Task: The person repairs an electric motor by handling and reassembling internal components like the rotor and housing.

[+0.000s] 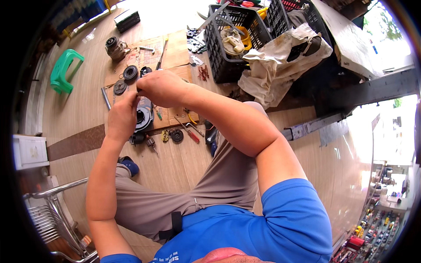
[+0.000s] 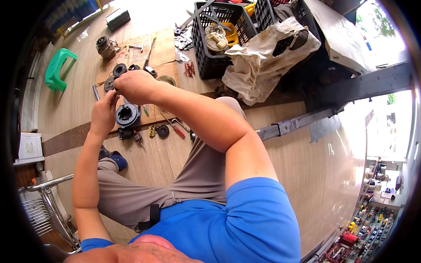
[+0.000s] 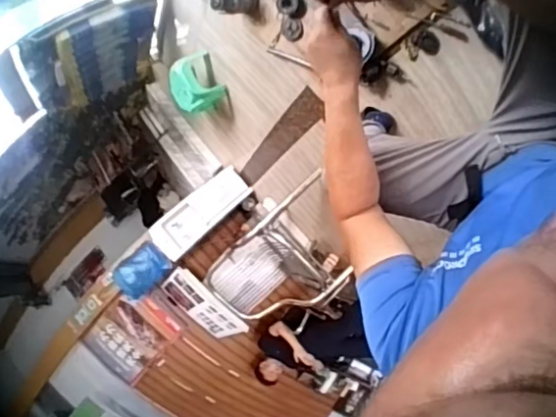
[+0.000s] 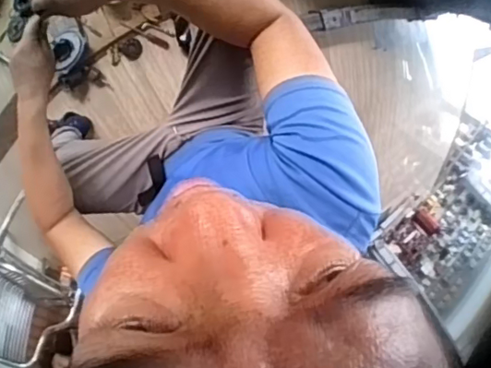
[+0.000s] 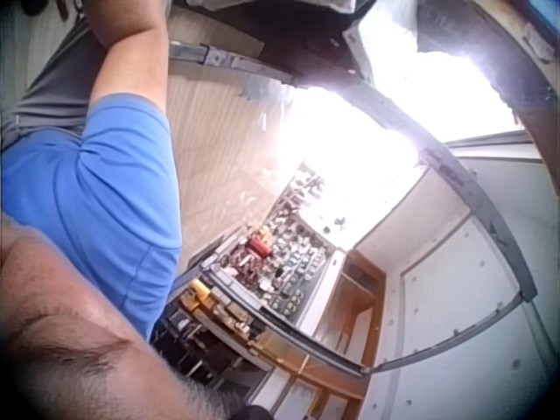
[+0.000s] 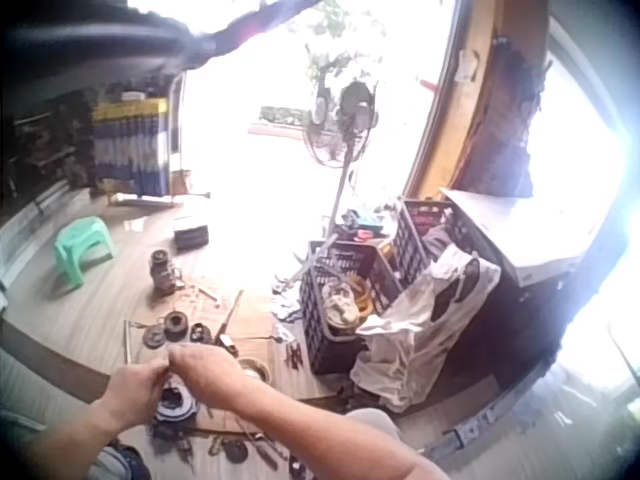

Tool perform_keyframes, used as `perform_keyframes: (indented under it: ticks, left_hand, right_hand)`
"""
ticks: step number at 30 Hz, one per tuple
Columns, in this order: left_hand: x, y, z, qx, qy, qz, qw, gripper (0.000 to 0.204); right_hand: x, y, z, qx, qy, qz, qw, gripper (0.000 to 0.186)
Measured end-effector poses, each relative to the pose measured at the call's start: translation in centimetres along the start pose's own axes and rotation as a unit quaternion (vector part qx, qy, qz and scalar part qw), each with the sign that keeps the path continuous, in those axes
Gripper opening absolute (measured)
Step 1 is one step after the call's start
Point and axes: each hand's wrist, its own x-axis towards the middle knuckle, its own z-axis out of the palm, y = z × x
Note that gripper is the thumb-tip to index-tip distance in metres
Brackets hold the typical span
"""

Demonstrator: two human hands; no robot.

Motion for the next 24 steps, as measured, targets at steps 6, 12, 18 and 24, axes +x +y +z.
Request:
perform_keyframes:
  ticks: [6,12,18,24]
  left_hand:
    - [0.4,-1.3,0.3,-0.156,0.064,-0.049,0.985,0.013]
    - [0.4,-1.9,-0.9,-0.371,0.003,-0.114,0.921,0.021]
    - [0.7,-1.7,-1.1,-0.531,0.031,-0.120,0.838,0.023]
    - [1.3,-0.6,-1.2,-0.590,0.128,-0.157,0.781,0.024]
  right_hand:
    - [0.1,-0.4,-0.2,0.098,0.098,0.024,0.990,0.016]
    - [0.0,-1.0,-0.2,0.202,0.147,0.064,0.966,0.015]
    - [0.4,-1.3,0.6,0.282,0.156,0.060,0.945,0.015]
    - [0.5,-2.9,2.3,0.444,0.091,0.086,0.887,0.028]
